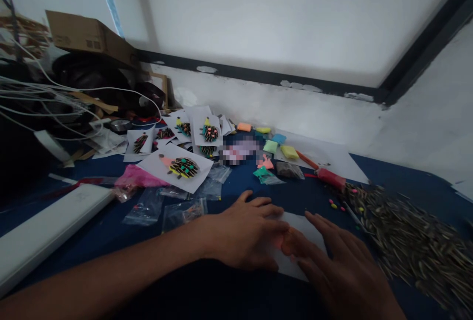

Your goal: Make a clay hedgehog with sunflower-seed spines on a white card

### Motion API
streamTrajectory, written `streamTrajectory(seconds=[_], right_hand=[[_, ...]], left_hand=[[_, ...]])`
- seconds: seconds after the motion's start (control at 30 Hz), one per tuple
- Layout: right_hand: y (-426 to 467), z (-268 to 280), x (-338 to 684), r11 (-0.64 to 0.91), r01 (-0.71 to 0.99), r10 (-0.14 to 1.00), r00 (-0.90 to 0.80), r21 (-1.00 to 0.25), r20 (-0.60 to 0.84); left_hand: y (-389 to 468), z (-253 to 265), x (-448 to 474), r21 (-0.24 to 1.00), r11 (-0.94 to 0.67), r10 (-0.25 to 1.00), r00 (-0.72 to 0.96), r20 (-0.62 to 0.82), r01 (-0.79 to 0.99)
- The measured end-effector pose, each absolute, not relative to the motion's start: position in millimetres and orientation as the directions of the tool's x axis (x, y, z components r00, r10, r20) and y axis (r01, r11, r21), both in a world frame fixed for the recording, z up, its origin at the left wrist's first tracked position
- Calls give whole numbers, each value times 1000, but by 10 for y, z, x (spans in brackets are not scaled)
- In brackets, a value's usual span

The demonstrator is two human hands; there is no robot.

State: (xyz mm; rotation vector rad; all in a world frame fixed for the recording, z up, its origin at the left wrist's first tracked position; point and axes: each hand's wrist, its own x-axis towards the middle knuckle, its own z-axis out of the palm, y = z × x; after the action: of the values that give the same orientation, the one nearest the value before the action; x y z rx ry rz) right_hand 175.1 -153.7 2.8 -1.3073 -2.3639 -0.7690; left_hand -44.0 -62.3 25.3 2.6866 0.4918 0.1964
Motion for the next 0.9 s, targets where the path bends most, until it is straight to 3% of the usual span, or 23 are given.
streamTrajectory(seconds=[0.27, 0.57, 0.9], right_hand=[[-1529, -21, 1774, 415, 815, 675, -573, 404, 464], [-1523, -31, 1835, 383, 825, 686, -555, 415, 471], [-1520, -92, 1883, 359, 929, 798, -356, 90, 486]], left_hand=[[-621, 238, -445, 410, -856, 369, 927, 62, 314], [-615, 221, -442, 416, -854, 374, 925, 74, 312], [-614, 201, -445, 424, -849, 383, 920, 82, 315]])
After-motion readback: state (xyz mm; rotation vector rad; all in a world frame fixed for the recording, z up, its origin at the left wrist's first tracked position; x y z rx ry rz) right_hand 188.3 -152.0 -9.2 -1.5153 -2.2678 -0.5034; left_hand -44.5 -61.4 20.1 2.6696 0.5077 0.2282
